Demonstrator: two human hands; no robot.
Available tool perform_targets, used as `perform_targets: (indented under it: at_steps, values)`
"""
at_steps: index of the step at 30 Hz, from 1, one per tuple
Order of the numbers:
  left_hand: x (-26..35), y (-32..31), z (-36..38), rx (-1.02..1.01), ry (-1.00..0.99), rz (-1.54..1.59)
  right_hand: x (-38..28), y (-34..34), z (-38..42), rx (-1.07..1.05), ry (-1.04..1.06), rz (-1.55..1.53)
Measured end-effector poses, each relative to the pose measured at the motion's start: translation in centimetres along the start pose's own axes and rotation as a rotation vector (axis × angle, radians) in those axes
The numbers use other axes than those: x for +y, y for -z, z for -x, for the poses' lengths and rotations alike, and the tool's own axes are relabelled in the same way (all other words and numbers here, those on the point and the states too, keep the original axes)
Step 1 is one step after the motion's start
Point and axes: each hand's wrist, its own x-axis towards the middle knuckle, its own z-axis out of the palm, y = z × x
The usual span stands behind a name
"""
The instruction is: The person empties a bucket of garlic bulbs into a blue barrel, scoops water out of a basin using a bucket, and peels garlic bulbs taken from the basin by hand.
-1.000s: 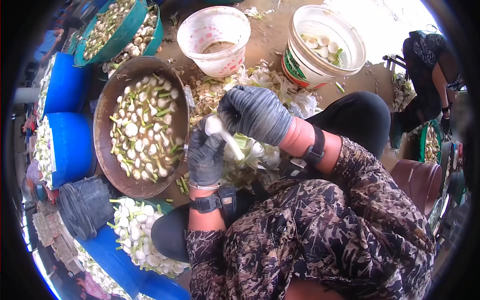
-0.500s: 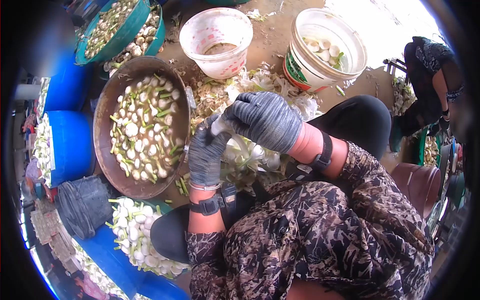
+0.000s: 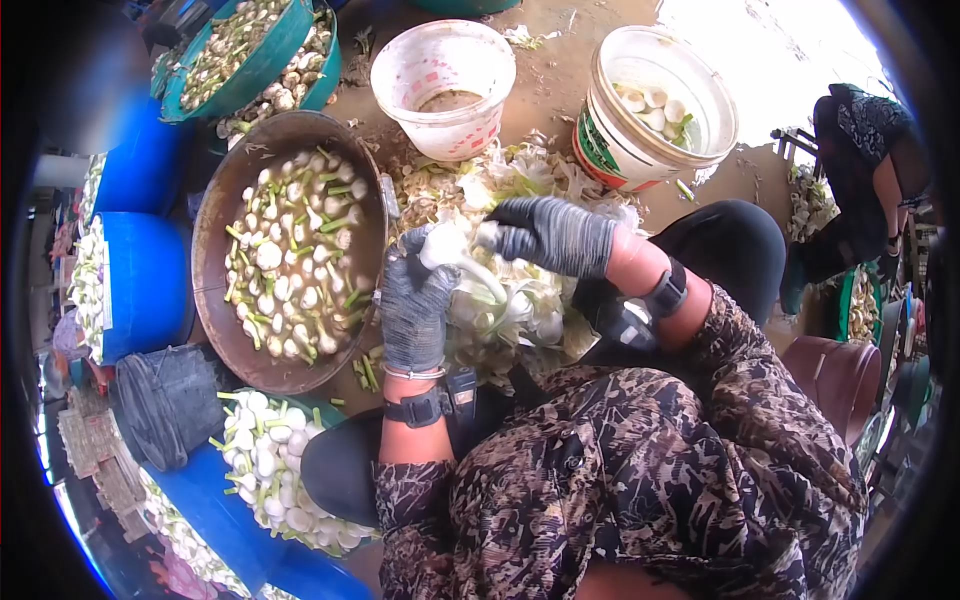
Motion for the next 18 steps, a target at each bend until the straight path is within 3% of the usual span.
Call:
perform_targets:
  at_steps: [2, 3, 4, 6, 14, 18]
  values:
    - [0.3, -0.3, -0.1, -0.003, 0.000, -0.007, -2.0, -0.5, 0.9, -0.030, 0.031, 0.131]
    - [0.3, -0.3, 0.0, 0.014, 0.004, -0.057, -2.3, -1.4, 1.3, 0.176, 0.104, 0.082]
    - [0.3, -0.3, 0.1, 0.035, 0.010, -0.107, -2.4, -1.2, 1.0, 0.173, 0.108, 0.082]
    - [0.0, 0.0, 0.0, 0.036, 0.031, -0.097, -2.7, -0.4, 0.2, 0.461, 0.369, 0.343]
    - [0.7, -0.4, 0.1, 0.023, 0.134, -0.154, -2.4, -1.4, 0.3, 0.386, 0.419, 0.590]
    - [0.8, 0.0, 0.0, -0.068, 0.092, -0.205, -2.3, -1.3, 0.1, 0.459, 0.415, 0.386]
